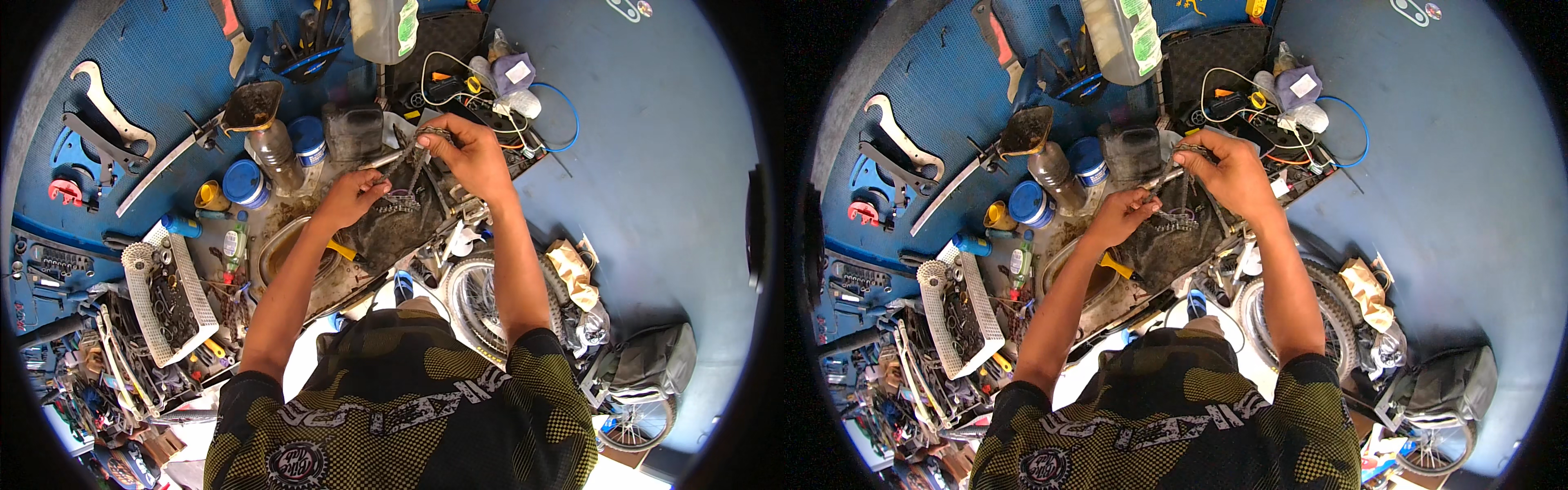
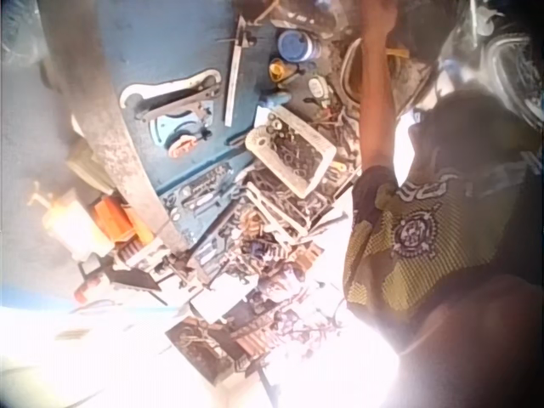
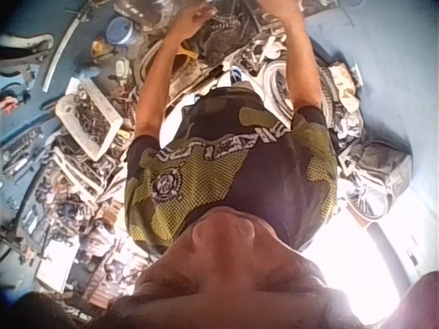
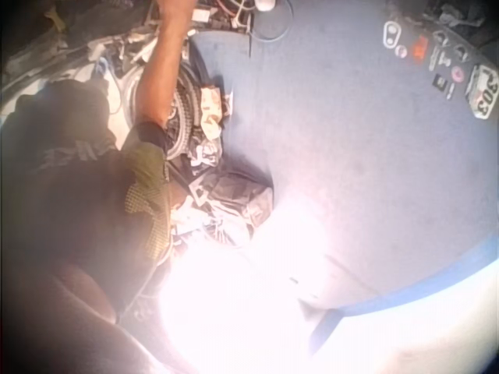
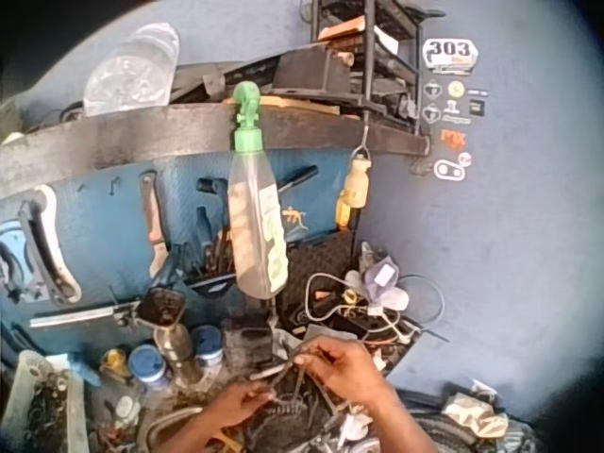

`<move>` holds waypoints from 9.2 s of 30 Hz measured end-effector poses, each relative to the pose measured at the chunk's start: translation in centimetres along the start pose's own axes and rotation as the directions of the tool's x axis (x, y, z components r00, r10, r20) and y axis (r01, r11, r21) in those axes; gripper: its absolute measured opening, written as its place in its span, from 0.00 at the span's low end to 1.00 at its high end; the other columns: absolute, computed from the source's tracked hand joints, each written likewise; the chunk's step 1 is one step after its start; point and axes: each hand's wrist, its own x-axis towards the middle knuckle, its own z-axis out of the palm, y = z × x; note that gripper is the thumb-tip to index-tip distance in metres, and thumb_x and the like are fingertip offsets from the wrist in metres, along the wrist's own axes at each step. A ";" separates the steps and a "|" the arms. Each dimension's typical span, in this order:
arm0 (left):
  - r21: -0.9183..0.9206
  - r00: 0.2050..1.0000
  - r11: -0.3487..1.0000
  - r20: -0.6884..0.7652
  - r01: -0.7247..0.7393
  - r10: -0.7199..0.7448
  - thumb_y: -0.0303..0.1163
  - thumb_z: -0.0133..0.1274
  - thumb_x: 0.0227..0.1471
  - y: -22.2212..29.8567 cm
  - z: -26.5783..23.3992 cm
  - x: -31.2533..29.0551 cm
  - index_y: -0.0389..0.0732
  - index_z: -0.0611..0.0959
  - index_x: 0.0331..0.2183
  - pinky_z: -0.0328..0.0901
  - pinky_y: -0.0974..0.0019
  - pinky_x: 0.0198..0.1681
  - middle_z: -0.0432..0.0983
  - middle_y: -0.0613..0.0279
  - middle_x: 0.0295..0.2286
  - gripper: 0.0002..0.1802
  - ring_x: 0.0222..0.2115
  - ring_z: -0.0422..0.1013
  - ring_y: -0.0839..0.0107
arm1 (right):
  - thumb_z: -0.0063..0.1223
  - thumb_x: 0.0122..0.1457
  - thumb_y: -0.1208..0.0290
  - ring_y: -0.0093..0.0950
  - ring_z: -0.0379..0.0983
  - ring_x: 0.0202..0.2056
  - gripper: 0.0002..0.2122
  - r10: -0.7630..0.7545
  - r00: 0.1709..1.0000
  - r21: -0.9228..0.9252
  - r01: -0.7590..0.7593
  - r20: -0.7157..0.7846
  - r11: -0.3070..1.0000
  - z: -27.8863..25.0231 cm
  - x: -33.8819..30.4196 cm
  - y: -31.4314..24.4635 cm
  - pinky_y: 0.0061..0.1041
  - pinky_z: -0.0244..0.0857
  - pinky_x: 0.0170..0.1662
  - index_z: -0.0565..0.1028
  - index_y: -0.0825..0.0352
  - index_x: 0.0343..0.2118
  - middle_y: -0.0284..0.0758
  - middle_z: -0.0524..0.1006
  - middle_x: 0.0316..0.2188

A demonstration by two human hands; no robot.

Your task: The person scrubs a bicycle chain with a yellow brush over a metal sink, rinses it under running water, and inspects it by holding it up. The person repeats scrubbing and rinsing steps on the chain.

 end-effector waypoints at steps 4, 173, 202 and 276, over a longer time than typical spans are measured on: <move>0.076 0.999 0.997 0.038 -0.006 0.003 0.38 0.65 0.58 -1.1 1.1 0.2 0.42 0.84 0.50 0.73 0.58 0.46 0.84 0.57 0.41 0.20 0.40 0.79 0.64 | 0.67 0.63 0.66 0.24 0.80 0.32 0.11 0.010 0.999 -0.001 -0.010 -0.034 1.000 -0.4 0.2 -0.7 0.28 0.72 0.39 0.83 0.69 0.42 0.39 0.85 0.32; -0.295 0.622 0.916 -0.780 -0.272 -0.067 0.26 0.49 0.67 41.9 9.5 -79.6 0.24 0.70 0.61 0.46 0.81 0.11 0.63 0.71 0.20 0.25 0.12 0.52 0.89 | 0.50 0.64 0.80 0.32 0.79 0.51 0.28 -0.717 0.145 0.720 0.037 0.682 0.693 28.4 -52.2 -28.5 0.32 0.70 0.57 0.65 0.61 0.68 0.37 0.71 0.65; -0.228 0.646 0.952 -0.762 -0.205 -0.043 0.22 0.49 0.65 44.5 10.1 -86.1 0.18 0.71 0.57 0.50 0.81 0.12 0.79 0.47 0.33 0.22 0.15 0.56 0.87 | 0.74 0.51 0.44 0.23 0.64 0.33 0.27 -0.628 0.003 0.626 0.075 0.779 0.776 28.4 -50.2 -29.8 0.27 0.60 0.37 0.73 0.65 0.23 0.29 0.70 0.23; -0.401 0.777 0.834 -0.627 -0.378 0.051 0.34 0.55 0.68 16.4 19.3 -63.3 0.31 0.83 0.47 0.72 0.63 0.50 0.85 0.58 0.37 0.15 0.41 0.80 0.70 | 0.61 0.67 0.62 0.18 0.70 0.24 0.13 -0.615 0.682 0.335 0.517 0.395 0.788 9.9 -35.9 -47.9 0.25 0.64 0.27 0.77 0.69 0.38 0.31 0.77 0.26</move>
